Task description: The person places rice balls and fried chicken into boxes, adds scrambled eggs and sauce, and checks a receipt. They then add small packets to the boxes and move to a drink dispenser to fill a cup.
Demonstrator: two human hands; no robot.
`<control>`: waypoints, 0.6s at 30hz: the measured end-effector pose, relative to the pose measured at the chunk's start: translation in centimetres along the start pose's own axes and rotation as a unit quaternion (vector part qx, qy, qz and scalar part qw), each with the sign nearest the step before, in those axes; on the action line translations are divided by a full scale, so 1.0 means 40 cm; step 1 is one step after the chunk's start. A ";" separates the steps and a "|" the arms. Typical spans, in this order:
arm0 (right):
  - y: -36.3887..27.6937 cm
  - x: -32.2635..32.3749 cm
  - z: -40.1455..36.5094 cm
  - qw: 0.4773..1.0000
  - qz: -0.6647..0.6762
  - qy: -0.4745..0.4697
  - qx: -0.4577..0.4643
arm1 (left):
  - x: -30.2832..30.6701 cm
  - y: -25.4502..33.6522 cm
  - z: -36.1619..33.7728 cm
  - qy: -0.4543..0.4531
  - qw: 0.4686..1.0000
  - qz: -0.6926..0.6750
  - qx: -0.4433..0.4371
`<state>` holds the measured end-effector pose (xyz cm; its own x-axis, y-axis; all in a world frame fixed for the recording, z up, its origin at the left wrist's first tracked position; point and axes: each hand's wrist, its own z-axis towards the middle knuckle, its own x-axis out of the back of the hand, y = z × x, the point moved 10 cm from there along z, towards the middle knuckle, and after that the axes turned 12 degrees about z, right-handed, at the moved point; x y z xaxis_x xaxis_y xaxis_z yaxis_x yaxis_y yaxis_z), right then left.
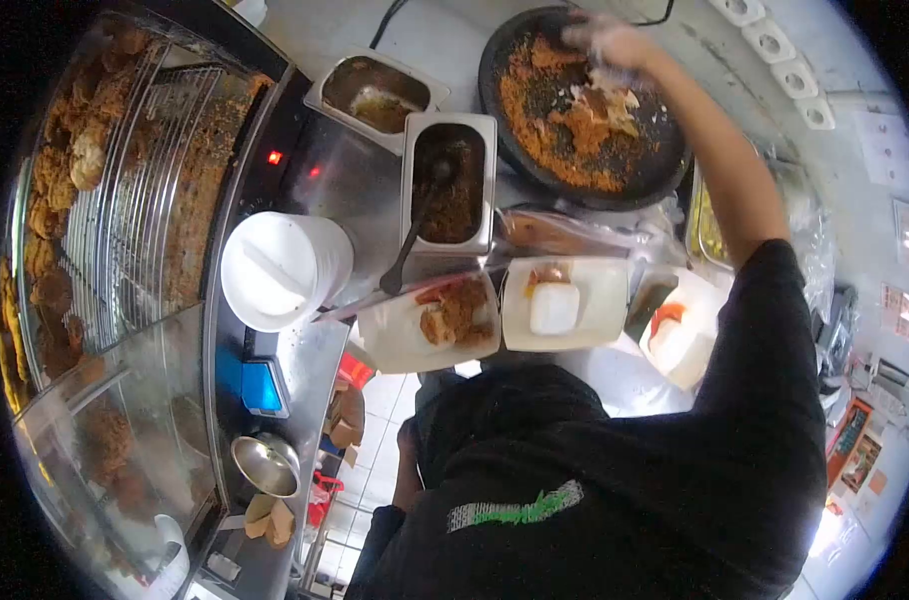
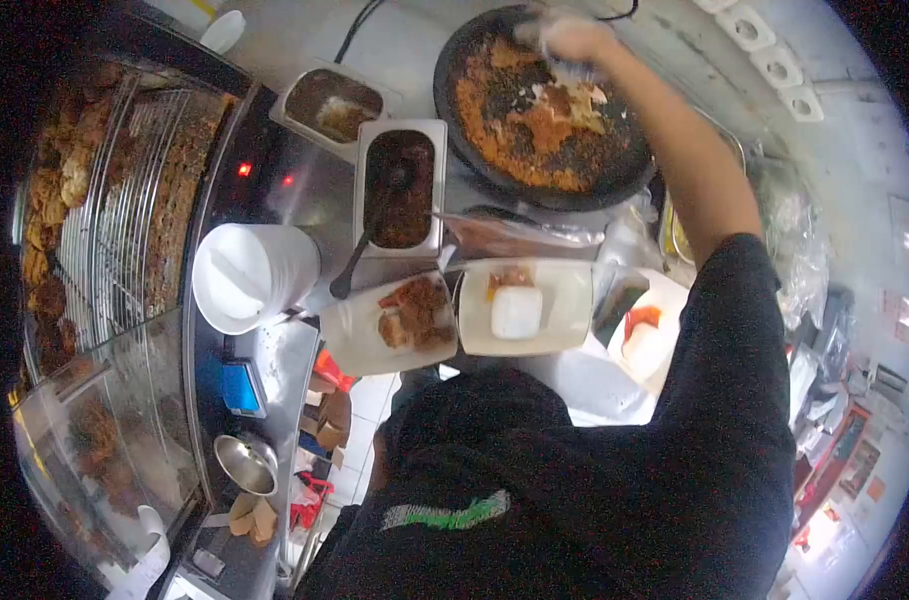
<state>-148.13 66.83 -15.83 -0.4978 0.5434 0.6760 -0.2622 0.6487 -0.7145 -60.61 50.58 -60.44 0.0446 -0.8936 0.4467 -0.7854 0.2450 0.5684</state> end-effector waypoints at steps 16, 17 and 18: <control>-0.129 0.061 -0.128 0.991 0.092 0.031 -0.096 | 0.061 0.100 -0.091 0.023 0.983 -0.168 0.071; -0.098 0.032 -0.101 0.997 -0.001 0.053 -0.048 | 0.055 0.097 -0.093 0.020 0.986 -0.151 0.065; -0.045 -0.013 -0.073 0.994 -0.091 0.057 -0.019 | 0.043 0.074 -0.092 0.016 0.991 -0.117 0.059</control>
<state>-144.99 66.95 -14.39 -0.3471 0.4707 0.8111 -0.3066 0.7604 -0.5725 -60.58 51.16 -55.46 0.2526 -0.9079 0.3345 -0.8173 -0.0152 0.5760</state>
